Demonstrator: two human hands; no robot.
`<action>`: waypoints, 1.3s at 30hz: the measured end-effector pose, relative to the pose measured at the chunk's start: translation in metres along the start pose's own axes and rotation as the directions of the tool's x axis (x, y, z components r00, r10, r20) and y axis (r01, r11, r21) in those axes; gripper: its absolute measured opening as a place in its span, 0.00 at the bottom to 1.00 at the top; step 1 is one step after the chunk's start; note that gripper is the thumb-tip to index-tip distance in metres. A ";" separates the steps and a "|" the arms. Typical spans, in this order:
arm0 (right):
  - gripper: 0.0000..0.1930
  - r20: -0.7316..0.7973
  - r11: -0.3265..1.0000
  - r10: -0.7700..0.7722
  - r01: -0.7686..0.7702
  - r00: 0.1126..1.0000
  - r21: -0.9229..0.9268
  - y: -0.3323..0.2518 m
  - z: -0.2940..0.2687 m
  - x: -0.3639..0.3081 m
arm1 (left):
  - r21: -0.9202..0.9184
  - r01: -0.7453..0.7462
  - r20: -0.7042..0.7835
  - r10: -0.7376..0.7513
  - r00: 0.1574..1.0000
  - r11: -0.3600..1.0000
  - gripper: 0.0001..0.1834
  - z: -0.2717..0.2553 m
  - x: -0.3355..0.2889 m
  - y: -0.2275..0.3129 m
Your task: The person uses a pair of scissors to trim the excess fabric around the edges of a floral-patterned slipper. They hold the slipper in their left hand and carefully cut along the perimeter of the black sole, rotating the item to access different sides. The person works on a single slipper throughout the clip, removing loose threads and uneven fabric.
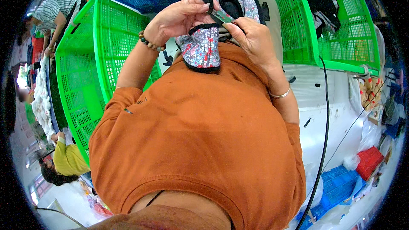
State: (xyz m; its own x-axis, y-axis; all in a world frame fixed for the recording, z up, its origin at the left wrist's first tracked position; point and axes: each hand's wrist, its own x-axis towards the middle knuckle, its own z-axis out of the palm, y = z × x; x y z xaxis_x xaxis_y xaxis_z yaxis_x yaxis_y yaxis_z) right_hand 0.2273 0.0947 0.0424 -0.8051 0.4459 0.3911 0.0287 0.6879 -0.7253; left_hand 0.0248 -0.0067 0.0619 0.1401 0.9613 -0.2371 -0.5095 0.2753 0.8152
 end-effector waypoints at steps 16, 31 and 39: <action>0.20 0.400 0.819 0.240 -0.406 0.885 0.406 -0.025 0.006 -0.003 | 0.114 -0.222 -0.255 0.244 0.936 0.968 0.17 -0.028 -0.017 -0.004; 0.18 0.369 0.878 0.162 -0.304 0.915 0.370 -0.028 0.001 -0.004 | 0.737 -0.252 0.301 0.030 0.953 0.627 0.16 -0.035 -0.002 -0.024; 0.13 -0.333 0.941 0.240 -0.135 0.912 0.310 -0.016 -0.012 0.014 | 0.952 -0.301 0.259 0.648 0.716 -0.048 0.19 0.000 -0.020 0.021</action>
State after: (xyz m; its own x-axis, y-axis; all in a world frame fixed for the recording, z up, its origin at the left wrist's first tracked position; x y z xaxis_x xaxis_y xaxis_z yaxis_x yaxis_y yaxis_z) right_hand 0.2228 0.0962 0.0663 -0.5305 0.7621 0.3712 -0.0481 0.4102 -0.9107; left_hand 0.0117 -0.0199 0.0837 -0.0102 0.8688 0.4951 0.7907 -0.2961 0.5358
